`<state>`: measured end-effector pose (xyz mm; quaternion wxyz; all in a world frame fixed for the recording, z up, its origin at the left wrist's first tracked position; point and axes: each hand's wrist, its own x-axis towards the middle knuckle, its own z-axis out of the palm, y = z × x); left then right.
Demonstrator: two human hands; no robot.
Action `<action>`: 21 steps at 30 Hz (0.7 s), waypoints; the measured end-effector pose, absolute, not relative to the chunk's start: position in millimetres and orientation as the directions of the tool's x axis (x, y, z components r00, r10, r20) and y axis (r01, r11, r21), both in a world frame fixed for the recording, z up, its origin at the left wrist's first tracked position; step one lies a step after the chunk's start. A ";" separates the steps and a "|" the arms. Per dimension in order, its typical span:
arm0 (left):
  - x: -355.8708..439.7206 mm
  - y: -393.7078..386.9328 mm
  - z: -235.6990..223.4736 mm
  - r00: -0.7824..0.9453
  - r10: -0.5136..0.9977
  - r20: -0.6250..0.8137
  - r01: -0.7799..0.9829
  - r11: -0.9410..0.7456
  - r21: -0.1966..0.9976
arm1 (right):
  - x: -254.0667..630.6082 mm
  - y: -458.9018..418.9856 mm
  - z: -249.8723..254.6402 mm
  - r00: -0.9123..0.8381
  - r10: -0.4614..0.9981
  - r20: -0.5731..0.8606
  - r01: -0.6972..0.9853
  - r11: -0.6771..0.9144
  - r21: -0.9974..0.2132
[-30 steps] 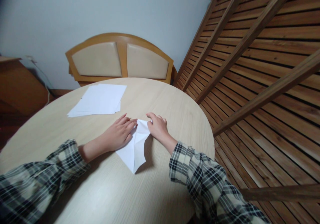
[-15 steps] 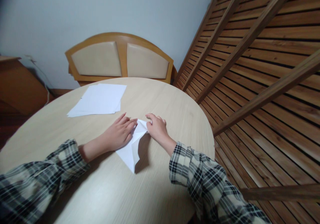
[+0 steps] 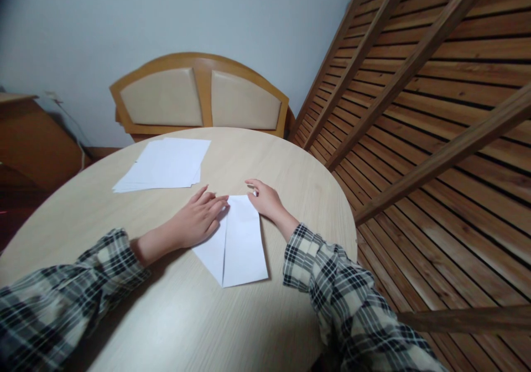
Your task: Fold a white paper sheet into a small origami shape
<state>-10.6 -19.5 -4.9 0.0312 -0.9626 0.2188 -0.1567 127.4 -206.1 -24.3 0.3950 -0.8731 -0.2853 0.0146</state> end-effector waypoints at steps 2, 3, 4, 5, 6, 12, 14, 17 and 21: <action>-10.3 -19.6 -4.7 0.854 -0.434 0.287 -0.409 -0.901 -0.142 | 124.8 -205.9 -24.2 0.826 0.523 0.210 0.505 -0.522 -0.687; -10.2 -19.6 -4.5 0.854 -0.435 0.286 -0.410 -0.900 -0.146 | 123.5 -205.7 -24.3 0.821 0.528 0.218 0.515 -0.519 -0.682; -10.1 -19.7 -4.4 0.854 -0.436 0.286 -0.410 -0.900 -0.148 | 122.3 -205.7 -24.4 0.817 0.531 0.226 0.524 -0.517 -0.677; -10.0 -19.7 -4.3 0.854 -0.435 0.286 -0.409 -0.900 -0.149 | 121.4 -205.7 -24.7 0.814 0.532 0.235 0.531 -0.517 -0.671; -10.0 -19.8 -4.2 0.855 -0.433 0.286 -0.406 -0.901 -0.150 | 120.6 -206.0 -25.0 0.811 0.532 0.242 0.538 -0.516 -0.667; -10.5 -20.4 -4.5 0.864 -0.419 0.279 -0.399 -0.908 -0.129 | 120.2 -209.7 -28.2 0.799 0.540 0.264 0.555 -0.494 -0.669; -10.8 -20.3 -4.7 0.872 -0.409 0.269 -0.392 -0.913 -0.115 | 121.4 -210.0 -29.0 0.804 0.532 0.265 0.546 -0.487 -0.682; -11.2 -20.1 -4.4 0.892 -0.377 0.250 -0.371 -0.926 -0.074 | 124.1 -209.5 -28.9 0.809 0.526 0.262 0.531 -0.464 -0.709; -11.3 -20.5 -4.0 0.920 -0.316 0.233 -0.329 -0.944 0.020 | 126.1 -211.9 -26.8 0.811 0.543 0.218 0.486 -0.418 -0.767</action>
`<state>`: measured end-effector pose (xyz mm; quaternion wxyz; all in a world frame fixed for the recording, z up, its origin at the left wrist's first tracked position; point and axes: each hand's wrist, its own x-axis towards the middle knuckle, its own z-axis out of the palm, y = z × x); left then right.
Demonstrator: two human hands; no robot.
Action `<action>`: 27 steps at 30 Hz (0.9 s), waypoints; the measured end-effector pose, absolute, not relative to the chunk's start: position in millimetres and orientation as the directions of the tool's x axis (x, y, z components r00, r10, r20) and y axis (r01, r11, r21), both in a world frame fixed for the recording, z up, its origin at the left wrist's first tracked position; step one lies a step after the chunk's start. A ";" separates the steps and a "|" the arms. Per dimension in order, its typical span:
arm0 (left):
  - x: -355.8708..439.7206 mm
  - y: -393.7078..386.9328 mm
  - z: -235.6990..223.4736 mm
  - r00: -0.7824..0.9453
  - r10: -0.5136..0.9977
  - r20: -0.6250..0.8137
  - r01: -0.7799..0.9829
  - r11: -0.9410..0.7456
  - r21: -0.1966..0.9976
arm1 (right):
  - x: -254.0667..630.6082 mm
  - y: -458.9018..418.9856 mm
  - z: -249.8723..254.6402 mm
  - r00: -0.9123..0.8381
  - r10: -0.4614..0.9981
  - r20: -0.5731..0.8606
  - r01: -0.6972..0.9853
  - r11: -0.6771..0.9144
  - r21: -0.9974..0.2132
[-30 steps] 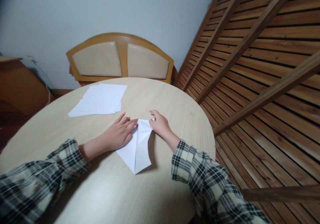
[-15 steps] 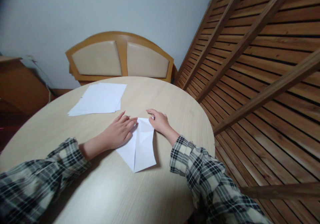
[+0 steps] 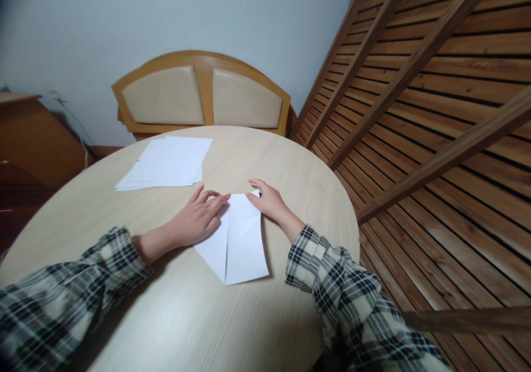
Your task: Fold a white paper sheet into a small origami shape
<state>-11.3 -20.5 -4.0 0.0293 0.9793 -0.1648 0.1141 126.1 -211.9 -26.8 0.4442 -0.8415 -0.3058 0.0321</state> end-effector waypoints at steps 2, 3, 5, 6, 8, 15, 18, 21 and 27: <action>-11.3 -20.5 -4.7 0.928 -0.294 0.230 -0.314 -0.948 0.057 | 124.9 -215.3 -25.5 0.807 0.558 0.194 0.473 -0.414 -0.778; -11.3 -20.4 -5.2 0.930 -0.287 0.228 -0.309 -0.949 0.068 | 123.6 -217.3 -24.7 0.805 0.563 0.186 0.474 -0.422 -0.773; -11.4 -20.0 -6.3 0.934 -0.280 0.222 -0.303 -0.950 0.077 | 119.9 -220.5 -23.0 0.803 0.568 0.177 0.487 -0.456 -0.745; -11.5 -19.7 -6.9 0.934 -0.281 0.219 -0.303 -0.950 0.075 | 117.7 -221.5 -22.1 0.803 0.568 0.178 0.497 -0.475 -0.726; -11.7 -19.4 -7.5 0.935 -0.284 0.213 -0.304 -0.951 0.066 | 113.1 -222.0 -20.1 0.804 0.565 0.186 0.517 -0.508 -0.689; -12.5 -21.3 -6.0 0.939 -0.280 0.197 -0.292 -0.956 0.033 | 95.1 -218.9 -14.8 0.788 0.577 0.213 0.564 -0.539 -0.626; -13.2 -21.8 -5.4 0.939 -0.281 0.198 -0.292 -0.956 0.025 | 85.9 -218.4 -12.8 0.775 0.593 0.217 0.584 -0.543 -0.603; -13.9 -21.8 -4.9 0.940 -0.280 0.193 -0.290 -0.956 0.028 | 78.9 -217.4 -12.2 0.760 0.609 0.228 0.607 -0.541 -0.582; -14.0 -21.5 -4.6 0.943 -0.270 0.194 -0.282 -0.959 0.037 | 73.6 -217.1 -14.1 0.736 0.633 0.240 0.631 -0.513 -0.582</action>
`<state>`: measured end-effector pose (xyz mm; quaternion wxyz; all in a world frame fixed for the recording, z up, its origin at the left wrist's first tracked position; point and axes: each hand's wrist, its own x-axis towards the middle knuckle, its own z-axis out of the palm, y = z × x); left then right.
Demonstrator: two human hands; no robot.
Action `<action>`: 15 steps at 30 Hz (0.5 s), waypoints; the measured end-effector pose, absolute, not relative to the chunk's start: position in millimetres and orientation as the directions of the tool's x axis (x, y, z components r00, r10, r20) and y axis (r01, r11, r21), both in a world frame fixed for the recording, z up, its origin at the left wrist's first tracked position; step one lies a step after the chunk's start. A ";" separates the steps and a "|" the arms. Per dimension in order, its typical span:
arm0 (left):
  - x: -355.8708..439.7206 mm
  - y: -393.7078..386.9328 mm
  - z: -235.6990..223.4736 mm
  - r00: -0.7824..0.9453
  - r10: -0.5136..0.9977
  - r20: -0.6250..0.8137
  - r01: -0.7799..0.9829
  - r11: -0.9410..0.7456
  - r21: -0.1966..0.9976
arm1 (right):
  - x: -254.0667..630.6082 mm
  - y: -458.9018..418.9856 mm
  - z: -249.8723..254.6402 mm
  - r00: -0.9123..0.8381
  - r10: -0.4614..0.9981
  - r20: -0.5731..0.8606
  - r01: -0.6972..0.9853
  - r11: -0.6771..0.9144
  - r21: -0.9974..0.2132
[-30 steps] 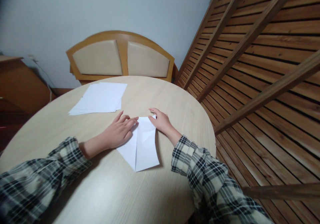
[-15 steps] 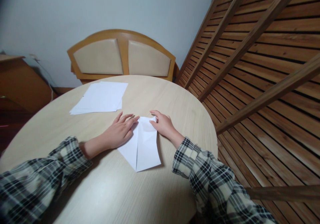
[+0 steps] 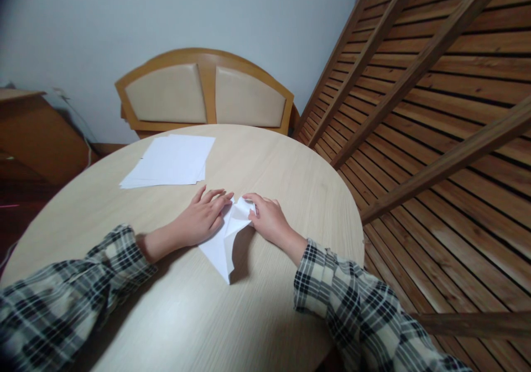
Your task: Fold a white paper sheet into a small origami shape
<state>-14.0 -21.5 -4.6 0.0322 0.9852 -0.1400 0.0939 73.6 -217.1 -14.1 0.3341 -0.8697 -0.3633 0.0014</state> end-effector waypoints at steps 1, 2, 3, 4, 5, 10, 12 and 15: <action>-14.1 -21.5 -4.5 0.943 -0.271 0.194 -0.283 -0.958 0.041 | 73.8 -217.6 -14.0 0.740 0.630 0.233 0.621 -0.508 -0.597; -14.2 -21.5 -4.5 0.942 -0.272 0.195 -0.285 -0.957 0.044 | 74.1 -218.2 -13.8 0.744 0.629 0.226 0.610 -0.502 -0.613; -14.3 -21.5 -4.4 0.941 -0.273 0.198 -0.288 -0.957 0.048 | 74.6 -218.8 -13.4 0.746 0.629 0.219 0.602 -0.497 -0.625; -14.4 -21.4 -4.5 0.941 -0.274 0.200 -0.290 -0.956 0.051 | 75.1 -219.5 -13.0 0.745 0.632 0.213 0.599 -0.493 -0.631; -14.6 -21.3 -4.6 0.940 -0.275 0.203 -0.290 -0.955 0.052 | 75.7 -220.2 -12.6 0.740 0.638 0.212 0.601 -0.487 -0.634; -14.0 -19.8 -6.4 0.939 -0.272 0.209 -0.289 -0.956 0.057 | 79.1 -223.7 -13.2 0.710 0.674 0.203 0.603 -0.433 -0.670; -13.2 -19.0 -6.3 0.939 -0.272 0.210 -0.291 -0.955 0.065 | 81.8 -225.1 -14.1 0.731 0.655 0.194 0.569 -0.426 -0.703; -12.2 -19.1 -3.5 0.934 -0.275 0.226 -0.295 -0.954 0.055 | 87.9 -226.9 -14.7 0.761 0.623 0.182 0.476 -0.345 -0.809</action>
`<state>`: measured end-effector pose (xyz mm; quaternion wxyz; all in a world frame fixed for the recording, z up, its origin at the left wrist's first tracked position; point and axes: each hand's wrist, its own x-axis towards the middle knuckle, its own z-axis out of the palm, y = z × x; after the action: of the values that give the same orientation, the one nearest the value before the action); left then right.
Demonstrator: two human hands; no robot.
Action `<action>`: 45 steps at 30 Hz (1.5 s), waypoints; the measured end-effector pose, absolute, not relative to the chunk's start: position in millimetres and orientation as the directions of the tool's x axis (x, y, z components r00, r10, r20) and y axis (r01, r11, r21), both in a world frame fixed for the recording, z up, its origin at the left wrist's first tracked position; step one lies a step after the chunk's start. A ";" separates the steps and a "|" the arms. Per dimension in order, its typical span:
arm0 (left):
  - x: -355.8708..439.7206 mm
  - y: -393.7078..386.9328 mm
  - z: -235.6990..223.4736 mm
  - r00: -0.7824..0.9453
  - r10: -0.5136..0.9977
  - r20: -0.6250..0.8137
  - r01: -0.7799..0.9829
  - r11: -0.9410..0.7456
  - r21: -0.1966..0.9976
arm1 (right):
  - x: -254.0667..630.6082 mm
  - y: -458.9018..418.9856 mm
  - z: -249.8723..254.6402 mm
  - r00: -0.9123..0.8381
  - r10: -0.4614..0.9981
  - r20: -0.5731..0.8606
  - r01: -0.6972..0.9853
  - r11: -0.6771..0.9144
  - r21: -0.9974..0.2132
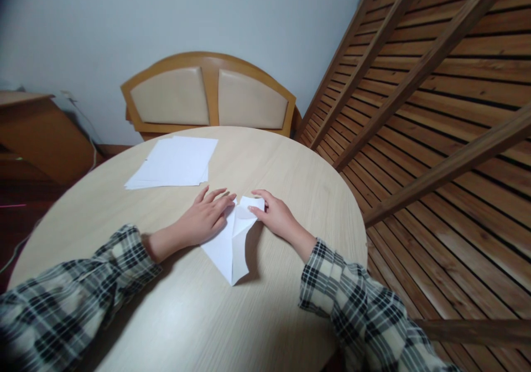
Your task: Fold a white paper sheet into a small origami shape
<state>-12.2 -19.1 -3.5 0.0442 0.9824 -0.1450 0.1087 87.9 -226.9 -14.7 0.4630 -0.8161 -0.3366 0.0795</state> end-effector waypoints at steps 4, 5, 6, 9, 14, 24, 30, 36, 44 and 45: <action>-13.5 -23.4 0.5 0.930 -0.267 0.253 -0.286 -0.957 0.043 | 96.7 -228.4 -16.3 0.748 0.648 0.143 0.366 -0.222 -0.904; -14.5 -25.0 0.2 0.931 -0.262 0.254 -0.282 -0.958 0.046 | 98.6 -228.6 -17.4 0.749 0.647 0.145 0.365 -0.220 -0.905; -15.6 -26.5 -0.8 0.932 -0.260 0.251 -0.281 -0.958 0.049 | 100.2 -228.6 -18.9 0.754 0.639 0.153 0.376 -0.229 -0.898; -19.3 -29.7 -7.2 0.939 -0.268 0.216 -0.286 -0.956 0.058 | 104.6 -227.9 -23.7 0.778 0.598 0.192 0.435 -0.292 -0.852; -20.7 -27.5 -16.2 0.954 -0.263 0.145 -0.274 -0.959 0.065 | 107.8 -226.2 -24.0 0.813 0.550 0.191 0.428 -0.342 -0.836; -8.5 -18.0 -18.6 0.960 -0.253 0.124 -0.263 -0.962 0.077 | 101.0 -228.1 -3.2 0.696 0.717 0.035 0.307 -0.253 -0.917; -8.8 -19.0 -15.4 0.962 -0.259 0.084 -0.265 -0.961 0.076 | 108.5 -228.4 -3.9 0.726 0.687 0.026 0.370 -0.358 -0.857; -7.3 -19.3 -20.7 0.958 -0.235 0.165 -0.253 -0.963 0.092 | 105.0 -217.9 -14.9 0.799 0.587 0.129 0.480 -0.494 -0.724; -4.6 -14.9 -20.0 0.966 -0.224 0.129 -0.242 -0.959 0.145 | 89.5 -215.9 -14.8 0.825 0.521 0.220 0.557 -0.678 -0.480; -5.0 -15.5 -20.1 0.966 -0.222 0.132 -0.240 -0.961 0.138 | 88.3 -216.4 -14.9 0.820 0.527 0.224 0.565 -0.680 -0.468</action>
<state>-5.0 -15.5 -20.1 0.0764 0.9885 -0.1169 0.0576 88.3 -216.4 -14.9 0.2669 -0.9159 -0.2979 -0.0353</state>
